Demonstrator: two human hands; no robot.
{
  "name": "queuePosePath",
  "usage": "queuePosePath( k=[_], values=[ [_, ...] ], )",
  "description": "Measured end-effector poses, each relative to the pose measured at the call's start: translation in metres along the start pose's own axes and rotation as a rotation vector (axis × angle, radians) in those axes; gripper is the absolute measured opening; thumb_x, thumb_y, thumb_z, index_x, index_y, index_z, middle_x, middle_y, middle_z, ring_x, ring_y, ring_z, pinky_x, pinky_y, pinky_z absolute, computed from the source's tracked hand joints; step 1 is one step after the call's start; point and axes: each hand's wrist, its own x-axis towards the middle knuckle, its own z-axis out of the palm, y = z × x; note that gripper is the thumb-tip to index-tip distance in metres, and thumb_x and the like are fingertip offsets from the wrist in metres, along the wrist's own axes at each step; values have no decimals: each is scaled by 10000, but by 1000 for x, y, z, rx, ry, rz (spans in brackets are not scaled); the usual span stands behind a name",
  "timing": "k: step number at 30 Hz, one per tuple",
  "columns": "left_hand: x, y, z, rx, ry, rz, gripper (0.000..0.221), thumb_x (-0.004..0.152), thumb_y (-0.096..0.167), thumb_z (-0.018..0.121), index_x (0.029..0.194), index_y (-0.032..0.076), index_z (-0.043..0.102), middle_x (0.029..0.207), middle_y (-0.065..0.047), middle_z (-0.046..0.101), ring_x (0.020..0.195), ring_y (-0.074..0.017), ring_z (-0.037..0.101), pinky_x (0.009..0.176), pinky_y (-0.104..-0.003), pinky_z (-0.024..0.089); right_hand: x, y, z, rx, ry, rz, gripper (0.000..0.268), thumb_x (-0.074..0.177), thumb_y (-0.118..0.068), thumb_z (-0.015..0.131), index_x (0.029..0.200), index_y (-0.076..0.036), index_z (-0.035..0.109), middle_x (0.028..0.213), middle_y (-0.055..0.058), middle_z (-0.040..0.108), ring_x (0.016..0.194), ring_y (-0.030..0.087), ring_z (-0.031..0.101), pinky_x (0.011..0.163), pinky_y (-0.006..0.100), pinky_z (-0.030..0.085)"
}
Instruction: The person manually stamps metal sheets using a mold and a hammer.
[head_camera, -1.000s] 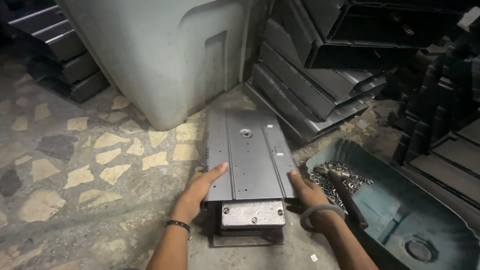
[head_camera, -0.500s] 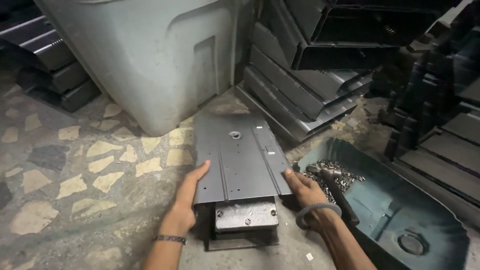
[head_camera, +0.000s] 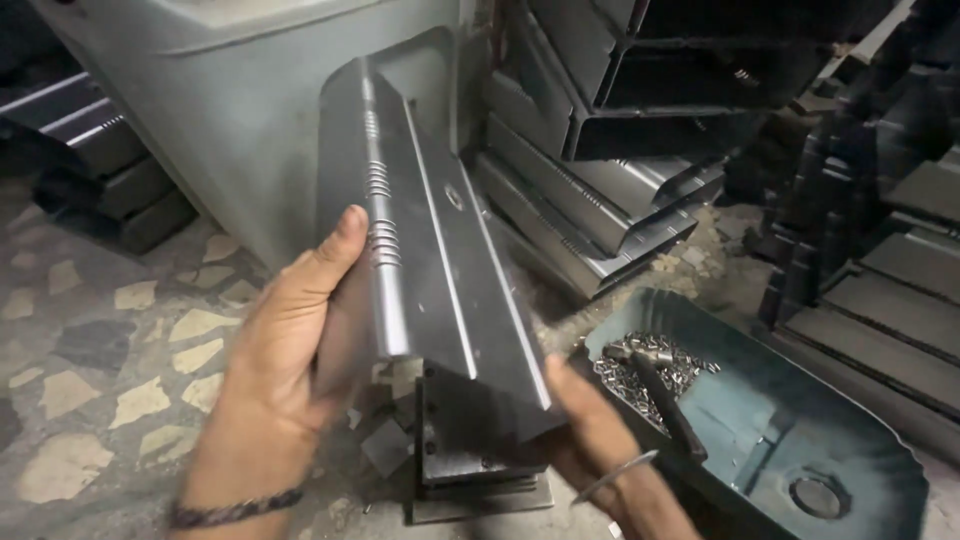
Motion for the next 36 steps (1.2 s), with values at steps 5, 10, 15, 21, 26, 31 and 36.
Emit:
queuePosePath(
  k=[5,10,15,21,26,31,36],
  values=[
    [-14,43,4,537,152,-88,495,780,273,824,1091,-77,662,853,-194,753,638,-246,743,562,-381,610,-2,17,30,-26,-167,60,599,955,-448,491,1442,-99,484,1352,196,627,1175,339,644,986,498,531],
    [-4,68,-16,1222,175,-362,639,772,342,844,1152,-133,650,767,-249,732,526,-302,653,462,-407,504,-9,16,33,-46,-208,60,625,966,-444,477,1472,-78,446,1454,191,577,1267,346,613,1028,500,535],
    [-16,61,-63,1749,240,-512,1069,664,466,925,1541,96,439,1129,-228,708,993,-331,735,894,-460,598,-1,9,10,-68,-149,-38,588,982,-401,489,1419,-9,505,1405,194,636,1233,336,657,1010,470,545],
    [-49,72,-168,1998,420,-554,1251,660,627,869,1630,81,298,1480,-242,563,1370,-354,599,1142,-457,487,20,18,-12,-294,157,-275,420,964,-319,595,1197,20,674,1187,142,743,1059,241,732,855,359,582],
    [-77,36,-453,2435,423,-99,1346,546,782,810,1570,44,343,1433,-296,578,1377,-398,552,1169,-439,417,33,32,-28,-509,299,-358,369,965,-312,630,1114,13,723,1080,136,759,952,218,712,793,328,559],
    [-82,4,-506,2606,279,304,1287,521,802,772,1485,27,416,1435,-312,546,1365,-431,510,1137,-444,387,44,62,-48,-998,499,-452,419,915,-345,708,1183,-25,679,1085,176,730,990,290,678,858,375,540],
    [-49,-35,-487,2468,162,197,1120,655,685,782,1489,32,418,1422,-296,561,1315,-401,555,1088,-425,435,32,77,-44,-1164,227,-472,1123,672,-467,898,1516,-40,293,1332,250,556,1232,361,586,1038,427,471]
  ],
)
